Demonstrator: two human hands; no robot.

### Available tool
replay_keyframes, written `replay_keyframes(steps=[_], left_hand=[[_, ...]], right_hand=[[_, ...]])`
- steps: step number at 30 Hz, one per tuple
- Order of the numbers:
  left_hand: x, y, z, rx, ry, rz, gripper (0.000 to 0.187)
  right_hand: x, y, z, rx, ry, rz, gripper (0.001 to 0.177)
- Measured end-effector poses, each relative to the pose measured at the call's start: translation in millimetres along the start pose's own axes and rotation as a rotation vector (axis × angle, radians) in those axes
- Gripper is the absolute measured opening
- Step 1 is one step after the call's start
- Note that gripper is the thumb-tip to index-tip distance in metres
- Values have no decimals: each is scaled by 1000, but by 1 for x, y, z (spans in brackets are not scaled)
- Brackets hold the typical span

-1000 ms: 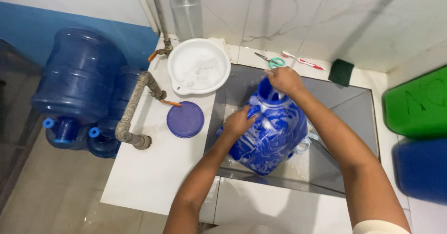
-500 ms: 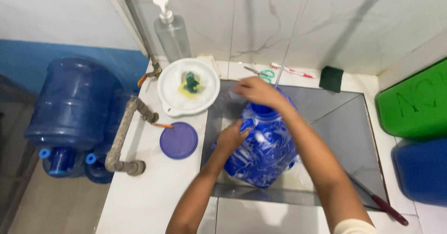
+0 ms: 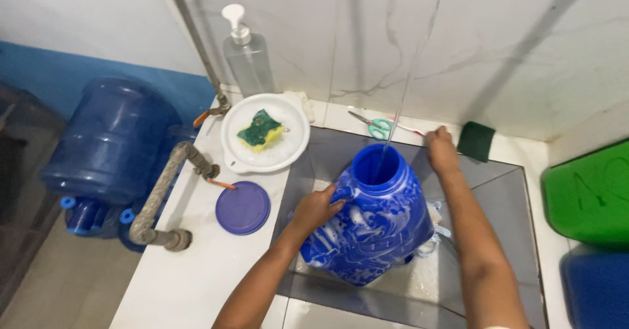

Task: The person removes a label from a blue plastic container using scissors, then washes the container and its lid with a sponge and a brush under running water. The person rinses the container thoroughly and places the lid back on.

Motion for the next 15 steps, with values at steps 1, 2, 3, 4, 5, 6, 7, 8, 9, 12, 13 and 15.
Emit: replay_keyframes(steps=[1,2,3,4,5,6,7,8,9,12,13,15], left_hand=[[0,0,1,5,8,-8,47],[1,-1,6,10,17,-16,48],[3,-2,5,30,0,-2,47],[4,-3,2,51,-17,12,47],[4,-5,2,74,-38,23,46],[4,-8,0,56,-45,-1,45],[8,-9,0,36,-62,-18,45],[13,-10,3,16,-79,-36,44],[16,-11,5,43,-74,-37,45],[27,-15,11,112,-63,-49,46],[31,-15,15,124,-55,-57,48],[37,-15,25,148,-24,-69,49]], right_hand=[[-20,7,5,-8,8,2,13],[-42,6,11,-17,16,5,15],[-74,5,20,-54,-4,11,17],[-108,-3,28,21,-79,-31,15],[-151,-13,43,126,-172,-231,30],[-190,-31,47,207,-326,-134,29],[-229,-56,53,201,-394,-200,33],[-255,-90,59,196,-462,-266,39],[-269,-132,56,9,-451,-306,42],[-228,-245,16,-292,-490,-163,42],[-197,-284,1,-415,-391,-72,40],[-124,-353,-33,-514,-258,131,18]])
Point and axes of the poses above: each hand's wrist, its own z-axis away from the middle knuckle, its own x-axis out of the palm, y = z × x, the point moved 3 cm from there along -z, towards the middle knuckle, and after that the axes turned 2 degrees about y, right-handed, at the moved point
